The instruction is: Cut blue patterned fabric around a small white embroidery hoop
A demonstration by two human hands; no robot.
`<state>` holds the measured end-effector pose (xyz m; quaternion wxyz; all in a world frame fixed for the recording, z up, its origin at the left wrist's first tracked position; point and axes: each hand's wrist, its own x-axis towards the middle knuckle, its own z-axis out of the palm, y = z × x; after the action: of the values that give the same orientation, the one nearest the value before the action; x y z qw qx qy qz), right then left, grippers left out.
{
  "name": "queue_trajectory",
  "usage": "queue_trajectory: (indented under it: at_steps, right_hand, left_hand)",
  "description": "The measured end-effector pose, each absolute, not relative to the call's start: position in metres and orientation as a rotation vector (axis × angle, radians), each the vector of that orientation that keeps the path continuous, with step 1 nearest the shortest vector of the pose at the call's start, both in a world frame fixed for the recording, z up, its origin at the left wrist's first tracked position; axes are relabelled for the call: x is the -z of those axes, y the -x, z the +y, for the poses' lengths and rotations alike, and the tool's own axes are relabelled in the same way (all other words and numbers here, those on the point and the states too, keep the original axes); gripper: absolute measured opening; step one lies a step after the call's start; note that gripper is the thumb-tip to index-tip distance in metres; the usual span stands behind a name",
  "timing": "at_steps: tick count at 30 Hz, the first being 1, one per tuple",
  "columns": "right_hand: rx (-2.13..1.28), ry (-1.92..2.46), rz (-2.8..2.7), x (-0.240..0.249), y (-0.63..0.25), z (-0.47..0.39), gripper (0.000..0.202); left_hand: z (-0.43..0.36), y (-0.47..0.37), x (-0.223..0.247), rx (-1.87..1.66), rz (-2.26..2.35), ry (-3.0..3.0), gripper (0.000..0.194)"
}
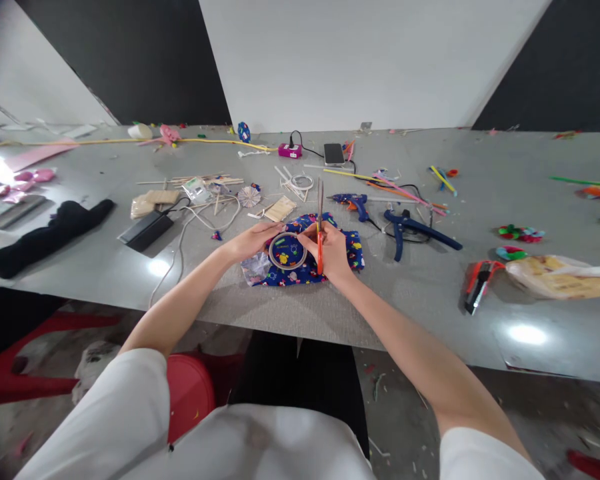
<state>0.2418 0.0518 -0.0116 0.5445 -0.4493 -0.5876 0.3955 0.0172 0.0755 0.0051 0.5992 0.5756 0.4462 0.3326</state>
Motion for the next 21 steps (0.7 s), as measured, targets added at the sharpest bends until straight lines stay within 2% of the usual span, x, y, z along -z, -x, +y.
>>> queue_trajectory:
  at_steps: [17,21]
  right_hand:
    - [-0.955,1.054,-1.43,0.006,-0.237,0.049,0.043]
    - [-0.963,1.097,-1.437,0.003,-0.235,0.047,0.046]
  left_hand:
    - [0.067,-0.026,-0.021,-0.733,0.955,-1.569,0.033]
    - [0.066,-0.026,-0.019,-0.707,0.892,-1.603,0.037]
